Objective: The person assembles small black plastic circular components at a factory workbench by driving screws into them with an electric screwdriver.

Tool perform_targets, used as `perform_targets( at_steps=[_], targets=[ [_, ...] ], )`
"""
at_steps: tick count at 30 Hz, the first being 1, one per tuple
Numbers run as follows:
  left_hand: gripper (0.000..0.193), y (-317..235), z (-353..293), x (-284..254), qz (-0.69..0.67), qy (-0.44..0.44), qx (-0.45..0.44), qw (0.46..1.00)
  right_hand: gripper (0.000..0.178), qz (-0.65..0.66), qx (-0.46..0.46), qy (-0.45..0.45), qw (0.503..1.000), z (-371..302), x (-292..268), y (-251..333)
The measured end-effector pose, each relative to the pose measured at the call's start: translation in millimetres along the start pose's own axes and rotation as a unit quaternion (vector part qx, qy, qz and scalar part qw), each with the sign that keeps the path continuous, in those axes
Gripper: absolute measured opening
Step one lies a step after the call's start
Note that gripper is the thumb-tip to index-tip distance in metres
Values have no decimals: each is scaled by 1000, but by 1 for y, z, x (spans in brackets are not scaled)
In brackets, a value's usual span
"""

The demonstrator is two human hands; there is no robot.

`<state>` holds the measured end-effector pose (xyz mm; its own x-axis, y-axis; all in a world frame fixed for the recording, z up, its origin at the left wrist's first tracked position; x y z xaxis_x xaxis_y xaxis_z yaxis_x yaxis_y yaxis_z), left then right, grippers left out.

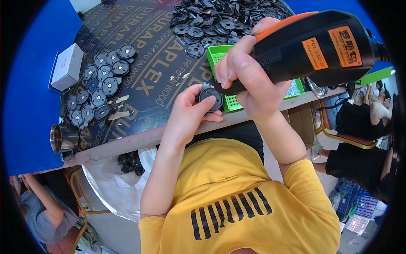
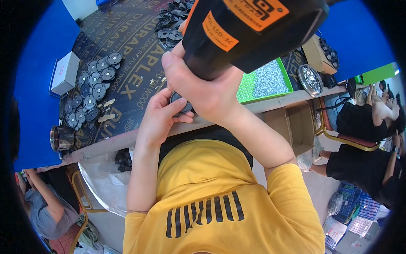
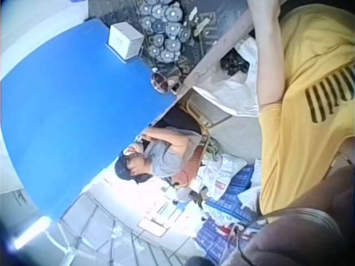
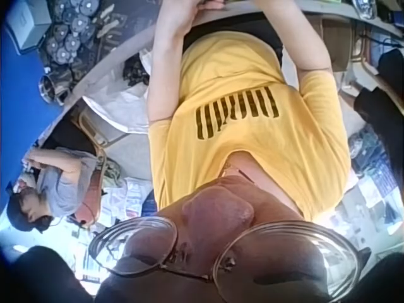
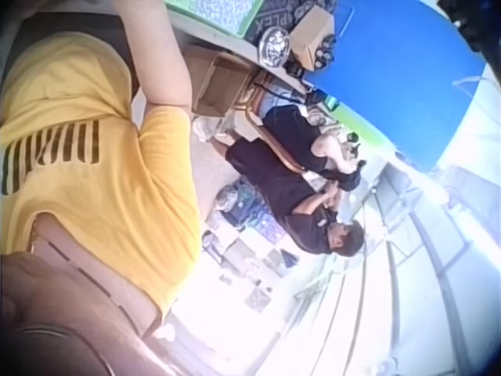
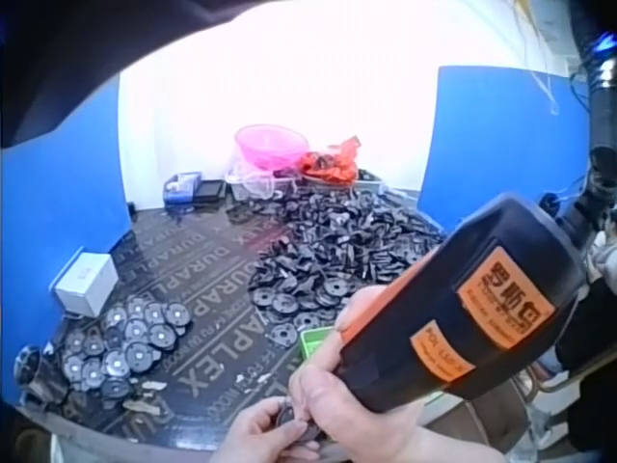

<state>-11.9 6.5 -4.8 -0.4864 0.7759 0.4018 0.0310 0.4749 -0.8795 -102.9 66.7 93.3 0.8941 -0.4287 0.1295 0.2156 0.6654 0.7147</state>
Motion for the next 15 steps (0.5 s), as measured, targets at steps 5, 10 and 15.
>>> perform_targets(
  at_steps=[5, 10, 15],
  targets=[
    [19, 1, 0, 0, 0, 1, -1, 1000, 37, 2, 6, -2, 1000, 0, 0, 0],
    [18, 3, 2, -1, 6, 5, 4, 1000, 37, -2, -6, 12, 1000, 1, 3, -3],
    [18, 6, 5, -3, 41, -9, -17, 999, 39, 12, 15, 22, 1000, -2, 9, -8]
  ],
)
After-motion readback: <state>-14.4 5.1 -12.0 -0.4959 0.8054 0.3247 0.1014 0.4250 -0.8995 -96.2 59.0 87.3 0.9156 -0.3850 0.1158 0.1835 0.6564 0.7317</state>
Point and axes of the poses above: each hand's wrist, its own z-axis towards the middle knuckle, its own x-axis out of the palm, y = z × x, the point moved 3 cm from there along z, towards the middle knuckle, and after that the axes turned 7 degrees about z, right-handed, at the moved point
